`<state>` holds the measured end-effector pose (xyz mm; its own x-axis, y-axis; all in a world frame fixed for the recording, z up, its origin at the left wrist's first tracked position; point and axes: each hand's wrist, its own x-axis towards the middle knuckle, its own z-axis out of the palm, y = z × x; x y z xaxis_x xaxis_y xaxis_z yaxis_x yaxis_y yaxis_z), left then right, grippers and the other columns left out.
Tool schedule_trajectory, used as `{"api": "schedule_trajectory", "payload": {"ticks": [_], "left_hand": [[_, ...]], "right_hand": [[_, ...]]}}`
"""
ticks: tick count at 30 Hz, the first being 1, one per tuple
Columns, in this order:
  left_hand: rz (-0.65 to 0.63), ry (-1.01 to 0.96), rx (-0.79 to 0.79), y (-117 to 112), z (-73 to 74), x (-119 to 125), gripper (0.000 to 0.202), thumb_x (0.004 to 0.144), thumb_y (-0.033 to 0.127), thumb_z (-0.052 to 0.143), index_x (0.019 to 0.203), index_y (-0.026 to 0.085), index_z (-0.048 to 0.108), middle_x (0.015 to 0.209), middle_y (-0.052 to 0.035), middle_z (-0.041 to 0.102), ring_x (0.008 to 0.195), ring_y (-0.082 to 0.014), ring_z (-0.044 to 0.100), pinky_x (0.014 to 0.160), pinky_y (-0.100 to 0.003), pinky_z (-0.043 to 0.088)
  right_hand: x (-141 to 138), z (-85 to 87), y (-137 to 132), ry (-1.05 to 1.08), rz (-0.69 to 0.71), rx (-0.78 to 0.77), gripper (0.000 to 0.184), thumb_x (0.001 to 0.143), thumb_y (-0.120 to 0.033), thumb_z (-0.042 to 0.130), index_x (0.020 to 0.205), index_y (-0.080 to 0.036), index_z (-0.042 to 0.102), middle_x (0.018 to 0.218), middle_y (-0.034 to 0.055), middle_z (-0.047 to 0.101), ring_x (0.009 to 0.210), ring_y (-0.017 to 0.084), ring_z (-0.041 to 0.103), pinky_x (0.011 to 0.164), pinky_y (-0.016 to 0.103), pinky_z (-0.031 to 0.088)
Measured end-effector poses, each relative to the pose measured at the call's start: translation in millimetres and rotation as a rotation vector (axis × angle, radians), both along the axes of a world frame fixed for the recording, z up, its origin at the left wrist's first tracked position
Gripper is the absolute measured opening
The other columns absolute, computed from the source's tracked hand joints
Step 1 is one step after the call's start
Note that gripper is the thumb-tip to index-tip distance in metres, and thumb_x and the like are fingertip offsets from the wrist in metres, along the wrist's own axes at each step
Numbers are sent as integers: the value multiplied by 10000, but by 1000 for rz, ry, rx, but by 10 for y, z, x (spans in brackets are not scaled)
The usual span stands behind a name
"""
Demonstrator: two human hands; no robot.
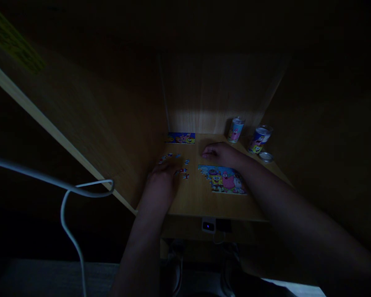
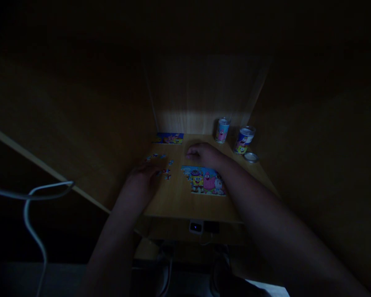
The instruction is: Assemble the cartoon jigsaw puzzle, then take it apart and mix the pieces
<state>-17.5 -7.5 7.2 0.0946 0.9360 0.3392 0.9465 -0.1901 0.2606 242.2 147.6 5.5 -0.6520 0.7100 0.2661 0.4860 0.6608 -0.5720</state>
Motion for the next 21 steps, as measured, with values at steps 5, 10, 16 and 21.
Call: {"api": "schedule_trajectory", "payload": {"ticks": [5,10,16,21], "left_hand": [[-126,-15,66,-2,-36,27,414,900,39,610,1214,245,784,1295,-55,766,1202,-280,691,1113,-455,536],[-163,-35,45,-28,-10,74,290,995,154,590,1206,238,770,1214,-53,798,1155,-274,718,1089,-466,548],[-235,-61,34,-28,4,69,339,1016,139,547,1284,221,738,1338,-64,765,1271,-257,684,1175,-467,509],[-16,9,109,-3,-86,85,374,1075,236,495,1392,110,647,1528,-187,624,1440,-313,564,1260,-525,412]], "right_hand": [[-10,-5,-15,-12,7,-11,227,969,-397,670,956,-205,789,910,37,808,805,200,720,775,311,518],[-22,-30,-11,-22,14,-6,224,974,-384,659,961,-197,782,915,41,814,795,187,709,764,305,515],[-23,-26,-21,-48,9,0,221,981,-380,643,966,-209,782,907,42,812,812,196,724,772,314,522],[-23,13,-48,-56,3,-4,205,974,-359,647,972,-206,783,913,43,816,811,194,731,763,311,522]]}}
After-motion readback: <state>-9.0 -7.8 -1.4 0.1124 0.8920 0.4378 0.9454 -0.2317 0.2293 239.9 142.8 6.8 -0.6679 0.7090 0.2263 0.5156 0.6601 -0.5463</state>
